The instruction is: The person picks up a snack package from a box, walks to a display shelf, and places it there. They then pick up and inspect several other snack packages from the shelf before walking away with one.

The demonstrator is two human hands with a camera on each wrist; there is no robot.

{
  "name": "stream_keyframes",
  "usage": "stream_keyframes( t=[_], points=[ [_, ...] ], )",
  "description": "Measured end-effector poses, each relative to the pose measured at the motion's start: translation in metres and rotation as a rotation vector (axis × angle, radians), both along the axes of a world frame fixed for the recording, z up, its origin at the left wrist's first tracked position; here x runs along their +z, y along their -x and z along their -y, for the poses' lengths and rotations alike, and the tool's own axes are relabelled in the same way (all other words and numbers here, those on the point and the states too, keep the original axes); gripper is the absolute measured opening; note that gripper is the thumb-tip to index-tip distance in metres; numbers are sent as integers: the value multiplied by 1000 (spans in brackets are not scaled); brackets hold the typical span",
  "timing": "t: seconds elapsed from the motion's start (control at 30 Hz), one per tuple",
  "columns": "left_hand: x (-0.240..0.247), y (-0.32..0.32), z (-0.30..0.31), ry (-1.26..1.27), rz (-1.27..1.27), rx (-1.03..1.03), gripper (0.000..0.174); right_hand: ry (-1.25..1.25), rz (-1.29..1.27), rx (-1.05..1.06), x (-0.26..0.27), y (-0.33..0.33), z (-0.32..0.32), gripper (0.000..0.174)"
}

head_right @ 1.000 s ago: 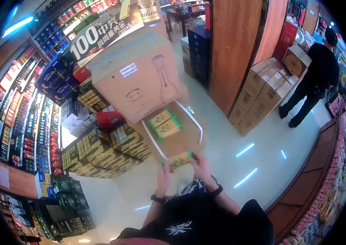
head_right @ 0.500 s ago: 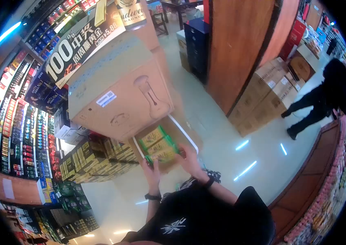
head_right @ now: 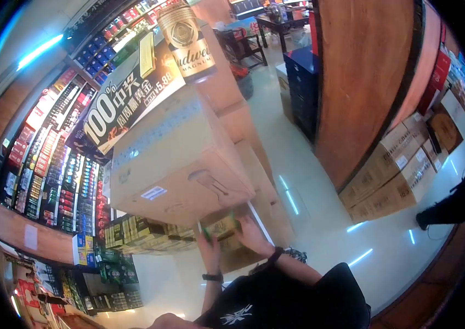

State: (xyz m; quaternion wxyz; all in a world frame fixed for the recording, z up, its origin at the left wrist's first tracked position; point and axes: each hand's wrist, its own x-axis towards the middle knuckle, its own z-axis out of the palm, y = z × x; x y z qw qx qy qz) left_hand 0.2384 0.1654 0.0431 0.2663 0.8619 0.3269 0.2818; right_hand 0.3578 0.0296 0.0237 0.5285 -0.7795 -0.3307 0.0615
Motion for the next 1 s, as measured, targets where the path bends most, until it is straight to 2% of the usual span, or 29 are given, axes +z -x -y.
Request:
stream_keyframes(
  t=[0.17, 0.27, 0.37, 0.47, 0.57, 0.67, 0.77, 0.87, 0.93, 0.97, 1.0],
  points=[
    [-3, 1, 1, 71, -7, 81, 44, -43, 9, 94, -15, -9, -10, 37],
    [23, -10, 10, 283, 31, 138, 49, -23, -40, 138, -12, -14, -12, 35],
    [22, -19, 10, 163, 228, 67, 55, -2, -33, 176, -4, -25, -9, 32],
    [11, -17, 3, 131, 144, 112, 61, 30, -19, 198, -1, -31, -10, 28],
    [-6, -12, -1, 269, 223, 157, 60, -25, -5, 215, 0, -37, -5, 21],
    [5, -9, 10, 327, 185, 260, 58, -113, -63, 248, 12, -38, 3, 15],
    [28, -9, 24, -237, 28, 397, 53, -88, -162, 392, 32, -29, 21, 14],
    [41, -4, 41, -35, 181, 382, 41, -14, -191, 563, 33, -17, 33, 15],
    [38, 12, 52, 25, 156, 219, 30, 92, -223, 696, 31, -7, 44, 17],
    [36, 20, 59, 52, 147, 140, 25, 164, -318, 754, 35, -6, 49, 19],
    [20, 31, 69, 247, 181, 142, 23, 214, -349, 788, 41, -6, 53, 20]
  ],
)
